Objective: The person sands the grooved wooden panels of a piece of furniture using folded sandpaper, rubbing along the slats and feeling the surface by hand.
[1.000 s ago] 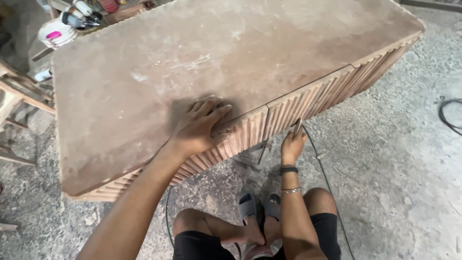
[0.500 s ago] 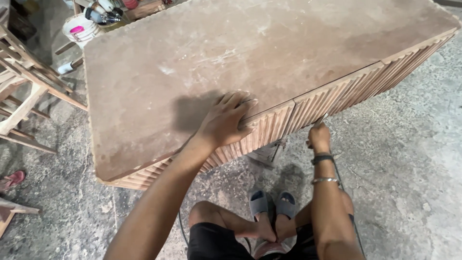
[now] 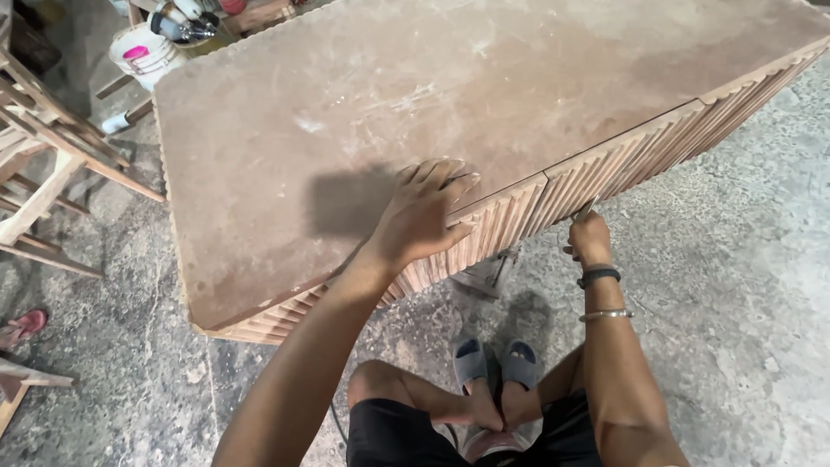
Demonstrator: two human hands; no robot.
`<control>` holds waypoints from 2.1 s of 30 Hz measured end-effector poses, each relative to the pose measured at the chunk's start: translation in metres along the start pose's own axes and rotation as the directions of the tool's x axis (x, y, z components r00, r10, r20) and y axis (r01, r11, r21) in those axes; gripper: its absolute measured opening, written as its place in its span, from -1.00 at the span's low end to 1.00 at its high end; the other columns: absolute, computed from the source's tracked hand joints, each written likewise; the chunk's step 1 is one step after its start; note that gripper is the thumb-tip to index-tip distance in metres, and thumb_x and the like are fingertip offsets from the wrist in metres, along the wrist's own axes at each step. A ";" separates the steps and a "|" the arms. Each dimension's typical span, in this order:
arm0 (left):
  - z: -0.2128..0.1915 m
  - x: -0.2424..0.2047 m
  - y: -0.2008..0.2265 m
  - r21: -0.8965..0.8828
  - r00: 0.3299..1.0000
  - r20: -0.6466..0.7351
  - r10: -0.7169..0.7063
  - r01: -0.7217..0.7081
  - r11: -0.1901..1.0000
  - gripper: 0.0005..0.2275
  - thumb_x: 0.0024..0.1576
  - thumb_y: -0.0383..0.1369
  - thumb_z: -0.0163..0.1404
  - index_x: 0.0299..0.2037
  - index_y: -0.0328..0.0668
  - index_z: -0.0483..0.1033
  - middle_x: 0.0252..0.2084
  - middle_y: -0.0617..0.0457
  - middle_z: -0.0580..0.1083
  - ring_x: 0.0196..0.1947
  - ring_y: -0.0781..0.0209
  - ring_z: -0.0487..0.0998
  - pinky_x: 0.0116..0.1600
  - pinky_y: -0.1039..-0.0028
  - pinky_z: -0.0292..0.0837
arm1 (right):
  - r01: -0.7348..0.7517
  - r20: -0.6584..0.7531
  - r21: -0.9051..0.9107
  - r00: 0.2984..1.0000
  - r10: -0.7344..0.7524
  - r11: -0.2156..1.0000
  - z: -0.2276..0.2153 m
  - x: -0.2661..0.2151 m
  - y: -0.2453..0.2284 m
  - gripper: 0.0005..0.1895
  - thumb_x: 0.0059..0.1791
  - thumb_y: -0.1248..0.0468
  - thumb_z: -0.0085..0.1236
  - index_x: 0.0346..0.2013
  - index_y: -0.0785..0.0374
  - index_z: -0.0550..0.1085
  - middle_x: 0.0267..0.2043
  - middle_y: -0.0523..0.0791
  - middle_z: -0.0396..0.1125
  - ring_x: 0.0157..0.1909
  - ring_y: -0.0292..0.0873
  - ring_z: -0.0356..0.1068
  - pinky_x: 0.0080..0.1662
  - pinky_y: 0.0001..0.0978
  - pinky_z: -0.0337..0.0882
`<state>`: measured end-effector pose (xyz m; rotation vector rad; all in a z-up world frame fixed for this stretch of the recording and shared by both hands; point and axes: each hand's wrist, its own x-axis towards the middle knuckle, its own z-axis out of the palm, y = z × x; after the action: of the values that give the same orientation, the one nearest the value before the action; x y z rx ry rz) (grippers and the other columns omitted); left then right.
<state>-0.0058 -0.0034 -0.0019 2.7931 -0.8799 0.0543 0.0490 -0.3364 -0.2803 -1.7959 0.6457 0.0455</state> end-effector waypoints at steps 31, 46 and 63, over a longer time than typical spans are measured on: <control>-0.008 -0.003 0.001 -0.028 0.981 -0.178 0.083 -0.089 0.996 -0.38 -0.03 -0.10 0.28 0.26 -0.09 0.47 0.37 -0.14 0.33 0.40 -0.15 0.26 0.45 0.04 0.08 | 0.211 -0.198 -0.514 0.914 -0.355 0.831 0.017 0.003 0.023 -0.64 -0.02 0.36 -0.13 0.05 0.38 0.40 0.01 0.32 0.35 -0.02 0.42 0.38 0.01 0.18 0.38; 0.004 -0.006 0.007 -0.001 0.981 -0.190 0.030 -0.031 1.000 -0.45 -0.10 -0.20 0.40 0.16 0.08 0.58 0.27 0.04 0.46 0.29 0.01 0.41 0.45 0.08 0.16 | 0.161 0.106 0.594 0.956 -0.275 0.788 -0.044 -0.037 0.088 -0.49 -0.05 0.38 -0.13 0.23 0.25 0.29 -0.04 0.02 0.45 -0.13 0.01 0.53 -0.11 -0.17 0.48; 0.012 -0.016 -0.001 0.128 0.956 -0.282 0.076 -0.042 0.991 -0.43 -0.01 0.01 0.25 0.17 -0.12 0.60 0.23 -0.11 0.46 0.28 -0.09 0.36 0.34 0.05 0.12 | -0.137 0.248 0.957 0.843 -0.477 0.256 -0.117 -0.182 0.050 -0.46 0.10 0.04 0.05 0.20 0.39 0.35 -0.07 0.07 0.41 -0.11 -0.03 0.43 -0.08 -0.13 0.48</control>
<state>-0.0185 0.0040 -0.0153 2.7677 -0.9120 0.5247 -0.1611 -0.3775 -0.2217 -0.5166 -0.0336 -0.0397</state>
